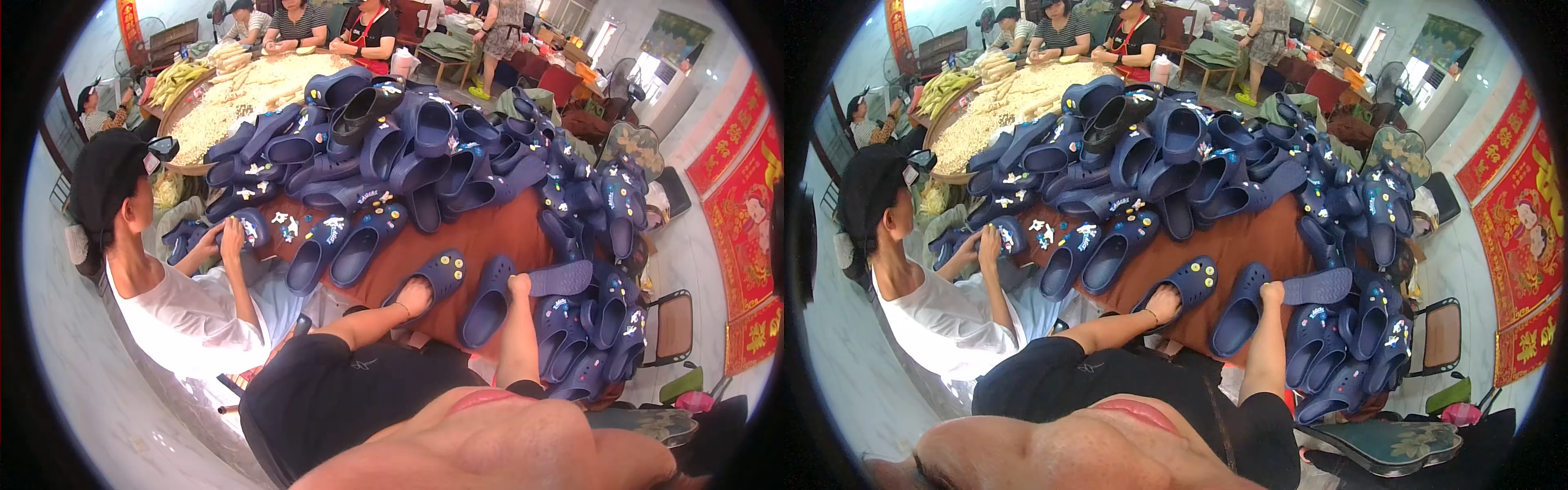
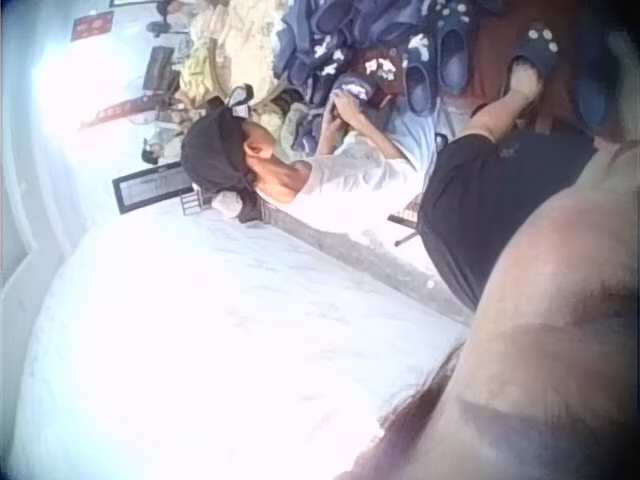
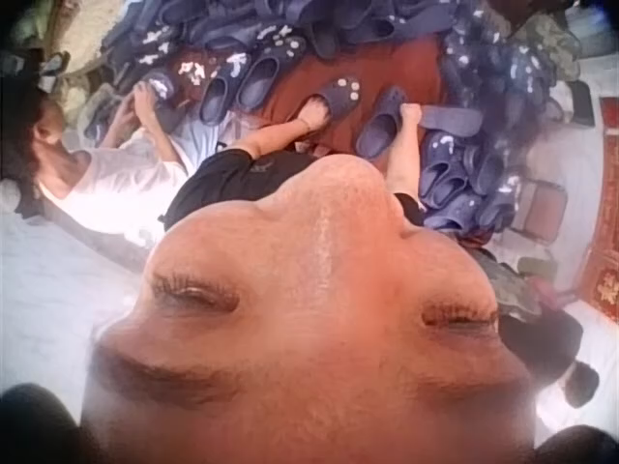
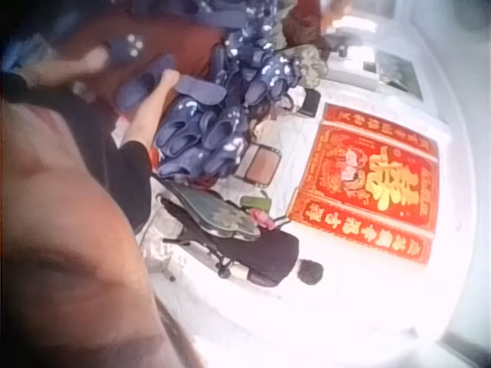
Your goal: Attach decorative charms to the holes in blue clogs.
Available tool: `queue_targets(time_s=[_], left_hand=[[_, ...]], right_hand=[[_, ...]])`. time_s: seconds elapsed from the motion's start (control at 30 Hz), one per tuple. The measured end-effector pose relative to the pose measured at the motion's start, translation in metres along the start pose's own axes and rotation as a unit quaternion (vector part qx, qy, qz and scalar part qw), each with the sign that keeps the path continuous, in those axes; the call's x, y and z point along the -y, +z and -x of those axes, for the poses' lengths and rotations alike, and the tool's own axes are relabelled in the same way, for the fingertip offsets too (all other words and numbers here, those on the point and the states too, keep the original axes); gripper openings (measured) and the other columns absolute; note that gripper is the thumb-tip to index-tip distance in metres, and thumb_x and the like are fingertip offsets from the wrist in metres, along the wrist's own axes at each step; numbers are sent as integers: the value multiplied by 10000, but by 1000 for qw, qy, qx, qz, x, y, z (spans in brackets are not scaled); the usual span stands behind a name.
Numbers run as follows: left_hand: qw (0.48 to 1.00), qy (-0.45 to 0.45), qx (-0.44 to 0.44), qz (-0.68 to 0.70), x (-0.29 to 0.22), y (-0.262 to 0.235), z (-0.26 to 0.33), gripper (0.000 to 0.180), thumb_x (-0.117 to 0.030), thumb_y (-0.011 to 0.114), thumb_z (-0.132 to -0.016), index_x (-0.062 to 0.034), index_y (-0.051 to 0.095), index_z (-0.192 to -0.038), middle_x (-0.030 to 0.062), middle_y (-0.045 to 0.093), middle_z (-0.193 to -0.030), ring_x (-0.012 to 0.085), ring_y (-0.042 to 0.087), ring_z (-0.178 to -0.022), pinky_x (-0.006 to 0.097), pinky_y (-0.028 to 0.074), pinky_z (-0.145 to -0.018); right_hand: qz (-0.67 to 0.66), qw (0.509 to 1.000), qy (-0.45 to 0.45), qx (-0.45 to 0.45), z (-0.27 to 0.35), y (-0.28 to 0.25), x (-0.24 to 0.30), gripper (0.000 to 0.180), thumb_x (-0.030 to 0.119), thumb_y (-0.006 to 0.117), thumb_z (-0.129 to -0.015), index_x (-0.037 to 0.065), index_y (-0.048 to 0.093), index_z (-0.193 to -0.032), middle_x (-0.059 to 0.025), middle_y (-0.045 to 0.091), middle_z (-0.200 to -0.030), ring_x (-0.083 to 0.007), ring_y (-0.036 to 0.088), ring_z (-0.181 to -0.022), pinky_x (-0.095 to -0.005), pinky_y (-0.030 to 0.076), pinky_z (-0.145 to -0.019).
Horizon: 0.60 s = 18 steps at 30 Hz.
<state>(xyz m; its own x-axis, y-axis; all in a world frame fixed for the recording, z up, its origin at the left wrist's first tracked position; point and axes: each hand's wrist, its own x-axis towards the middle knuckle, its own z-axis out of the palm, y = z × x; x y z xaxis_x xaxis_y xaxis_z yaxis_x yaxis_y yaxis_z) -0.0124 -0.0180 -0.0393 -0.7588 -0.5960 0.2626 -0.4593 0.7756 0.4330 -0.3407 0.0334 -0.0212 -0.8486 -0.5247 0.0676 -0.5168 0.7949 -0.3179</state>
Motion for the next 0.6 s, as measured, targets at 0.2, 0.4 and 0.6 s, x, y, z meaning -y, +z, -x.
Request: queue_targets(time_s=[0.2,0.4,0.6], left_hand=[[999,-31,13,-11,5,3,3,294,-215,536,-751,5,626,-923,175,552,-1058,321,477,-1042,437,325,-945],[1000,-15,18,-12,2,2,0,285,-225,540,-755,0,637,-903,182,561,-1052,323,480,-1043,443,318,-953],[1000,-24,14,-3,6,4,4,278,-216,539,-750,1,638,-893,184,563,-1049,322,483,-1040,437,320,-949]], right_hand=[[-44,985,39,161,-11,-5,10,255,178,606,-731,-75,608,-699,-165,599,-609,-239,594,-503,-363,460,-475],[5,994,43,98,-28,16,-7,208,142,609,-721,-65,625,-725,-181,606,-619,-262,609,-509,-361,479,-487],[65,992,9,108,0,-17,30,218,118,536,-755,-29,648,-871,-211,635,-912,-284,639,-854,-370,509,-728]])
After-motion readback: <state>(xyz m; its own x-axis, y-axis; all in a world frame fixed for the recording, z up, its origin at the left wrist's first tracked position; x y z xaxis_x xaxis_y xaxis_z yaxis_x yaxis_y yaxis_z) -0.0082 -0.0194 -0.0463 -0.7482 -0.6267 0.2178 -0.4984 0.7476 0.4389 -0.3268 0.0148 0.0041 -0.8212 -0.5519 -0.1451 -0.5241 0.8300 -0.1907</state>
